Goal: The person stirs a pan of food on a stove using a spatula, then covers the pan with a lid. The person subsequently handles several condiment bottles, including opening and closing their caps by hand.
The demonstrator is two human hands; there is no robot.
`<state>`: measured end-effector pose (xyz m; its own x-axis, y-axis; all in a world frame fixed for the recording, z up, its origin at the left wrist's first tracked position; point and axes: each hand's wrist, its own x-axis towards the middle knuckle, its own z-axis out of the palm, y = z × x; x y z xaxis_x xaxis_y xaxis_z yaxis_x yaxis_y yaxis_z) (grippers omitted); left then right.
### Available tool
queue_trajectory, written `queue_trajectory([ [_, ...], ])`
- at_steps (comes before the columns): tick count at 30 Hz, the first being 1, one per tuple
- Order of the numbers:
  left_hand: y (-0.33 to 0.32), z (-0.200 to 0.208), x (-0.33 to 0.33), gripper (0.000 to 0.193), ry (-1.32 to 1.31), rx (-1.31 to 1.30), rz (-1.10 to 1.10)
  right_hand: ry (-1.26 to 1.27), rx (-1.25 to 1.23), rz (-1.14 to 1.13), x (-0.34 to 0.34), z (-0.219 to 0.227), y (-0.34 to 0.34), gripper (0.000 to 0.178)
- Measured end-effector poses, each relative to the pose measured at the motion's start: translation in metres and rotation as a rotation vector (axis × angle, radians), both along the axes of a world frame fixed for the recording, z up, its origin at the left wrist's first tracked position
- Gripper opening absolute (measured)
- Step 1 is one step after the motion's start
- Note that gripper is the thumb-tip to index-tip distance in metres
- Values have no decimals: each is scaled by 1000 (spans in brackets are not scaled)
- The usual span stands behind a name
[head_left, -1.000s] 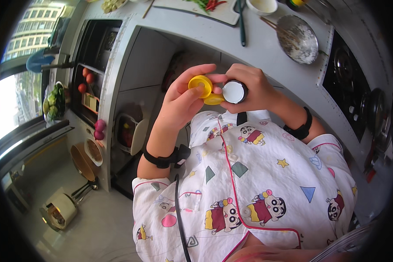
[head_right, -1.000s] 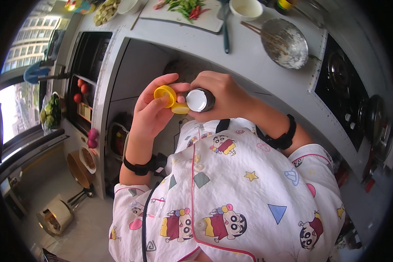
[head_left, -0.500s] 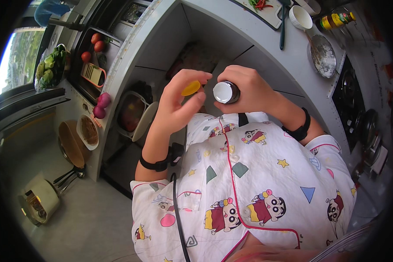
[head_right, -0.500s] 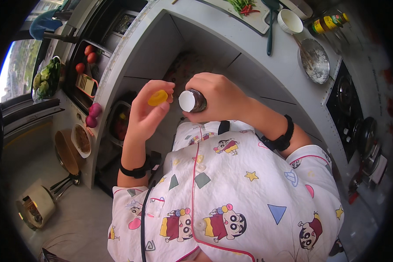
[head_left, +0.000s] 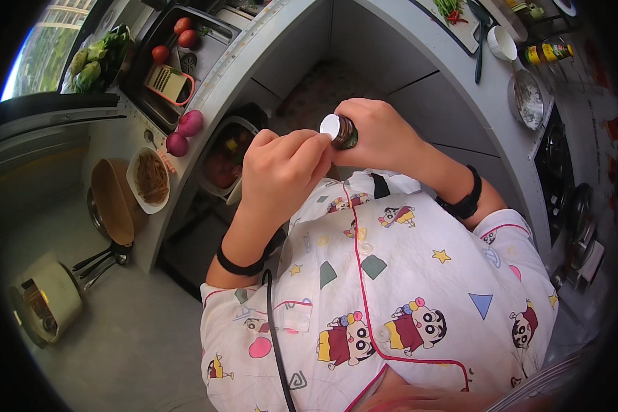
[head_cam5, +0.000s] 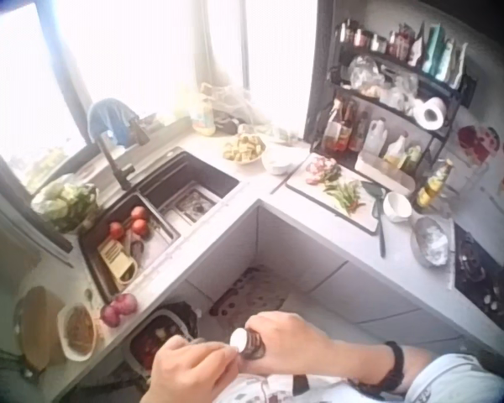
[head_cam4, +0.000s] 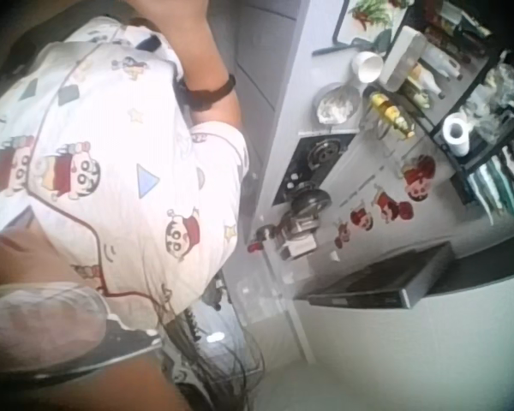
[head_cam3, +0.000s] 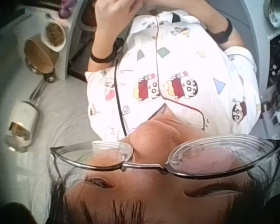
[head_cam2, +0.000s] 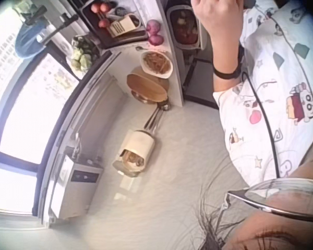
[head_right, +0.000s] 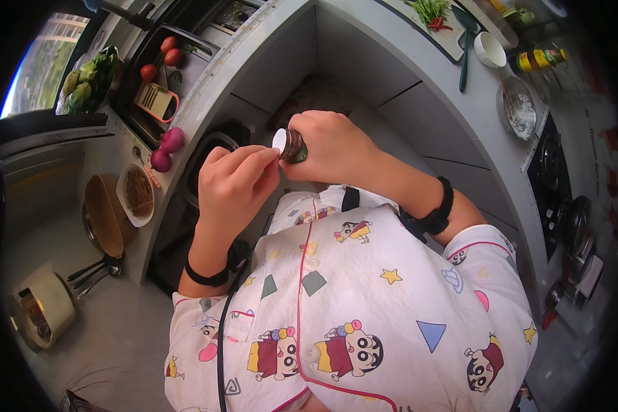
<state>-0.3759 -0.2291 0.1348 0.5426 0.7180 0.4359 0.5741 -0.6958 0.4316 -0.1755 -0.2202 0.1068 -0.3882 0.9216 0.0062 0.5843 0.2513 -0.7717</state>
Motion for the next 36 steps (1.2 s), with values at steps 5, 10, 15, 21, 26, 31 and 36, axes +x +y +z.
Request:
queue_trajectory([
  [5,-11,-2,-25,20,72,41,96,-54,-19,26,-31,0,1,34],
  [10,-16,-8,-44,16,71,-5,134,-33,-27,119,-47,-4,1,34],
  [15,-17,-6,-67,22,-125,-274,166,11,-67,199,-55,-7,0,33],
  [21,-17,7,-78,20,10,-328,25,-28,-93,214,-63,-7,3,34],
  [26,-15,3,-82,17,97,-297,14,-70,-124,226,-69,-13,2,34],
  [31,-12,2,-78,12,201,-268,30,-92,-103,218,-73,-18,4,34],
  [36,-10,-3,-73,14,172,-274,52,-108,-91,225,-73,-17,7,36],
])
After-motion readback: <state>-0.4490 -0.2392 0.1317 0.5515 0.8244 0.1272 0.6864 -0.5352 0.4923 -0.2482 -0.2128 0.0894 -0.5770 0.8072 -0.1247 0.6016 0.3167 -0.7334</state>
